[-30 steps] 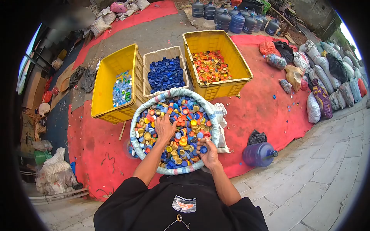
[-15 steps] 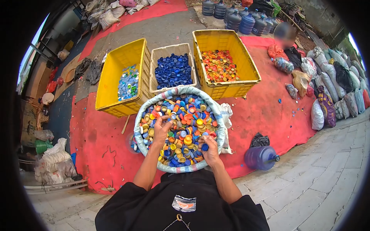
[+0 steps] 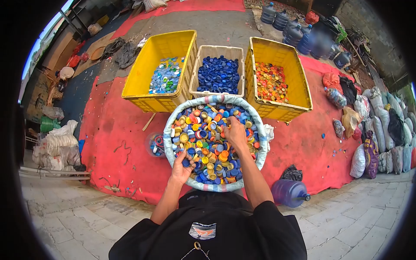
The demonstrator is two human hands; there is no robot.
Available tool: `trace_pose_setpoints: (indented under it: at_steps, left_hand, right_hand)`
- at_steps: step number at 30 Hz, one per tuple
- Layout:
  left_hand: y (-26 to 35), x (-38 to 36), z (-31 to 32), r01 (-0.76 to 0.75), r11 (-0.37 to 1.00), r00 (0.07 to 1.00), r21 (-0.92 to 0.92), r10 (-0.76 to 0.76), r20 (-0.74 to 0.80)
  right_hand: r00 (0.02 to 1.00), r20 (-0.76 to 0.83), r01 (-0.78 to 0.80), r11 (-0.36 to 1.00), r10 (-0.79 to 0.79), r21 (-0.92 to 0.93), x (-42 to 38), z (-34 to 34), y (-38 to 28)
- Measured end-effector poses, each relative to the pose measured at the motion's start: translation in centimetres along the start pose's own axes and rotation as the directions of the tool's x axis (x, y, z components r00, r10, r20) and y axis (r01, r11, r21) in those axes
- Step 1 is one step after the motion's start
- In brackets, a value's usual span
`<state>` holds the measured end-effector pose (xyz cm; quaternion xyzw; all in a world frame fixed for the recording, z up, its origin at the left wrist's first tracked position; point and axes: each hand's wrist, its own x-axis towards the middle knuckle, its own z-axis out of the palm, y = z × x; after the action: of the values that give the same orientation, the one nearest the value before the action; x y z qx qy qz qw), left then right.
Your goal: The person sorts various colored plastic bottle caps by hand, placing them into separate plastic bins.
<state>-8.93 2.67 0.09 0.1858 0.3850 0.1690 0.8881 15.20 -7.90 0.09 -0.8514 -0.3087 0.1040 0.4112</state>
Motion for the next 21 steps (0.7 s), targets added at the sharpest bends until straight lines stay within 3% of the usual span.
trace_pose_setpoints:
  at_steps: [5,10,11,14,17,21]
  left_hand:
    - [0.6,-2.3,0.4,-0.089,0.987,0.992,0.135,0.1,-0.075]
    - [0.8,-3.4,-0.7,-0.194,0.949,0.972,0.247,0.22,-0.082]
    - [0.6,-3.3,-1.3,-0.224,0.908,0.96,0.353,0.268,-0.078]
    - [0.5,-3.6,-2.2,-0.248,0.733,0.929,0.633,0.365,-0.058]
    - [0.0,-3.3,-2.6,-0.387,0.271,0.826,0.881,0.526,0.201]
    - [0.4,-3.5,-1.5,-0.426,-0.002,0.811,0.905,0.443,0.383]
  right_hand:
    - [0.993,0.116,0.056,0.972,-0.029,-0.23,2.7,1.5,-0.2]
    - [0.983,0.173,0.005,0.929,0.063,-0.369,3.7,2.3,-0.8]
    - [0.979,0.192,0.015,0.921,0.065,-0.389,3.8,2.4,-1.2]
    - [0.974,0.221,0.051,0.9,0.051,-0.433,3.8,3.1,-1.5]
    - [0.977,0.205,0.027,0.914,0.061,-0.404,3.5,3.3,-1.9]
    - [0.993,0.117,0.023,0.963,0.009,-0.268,2.7,3.0,-0.9]
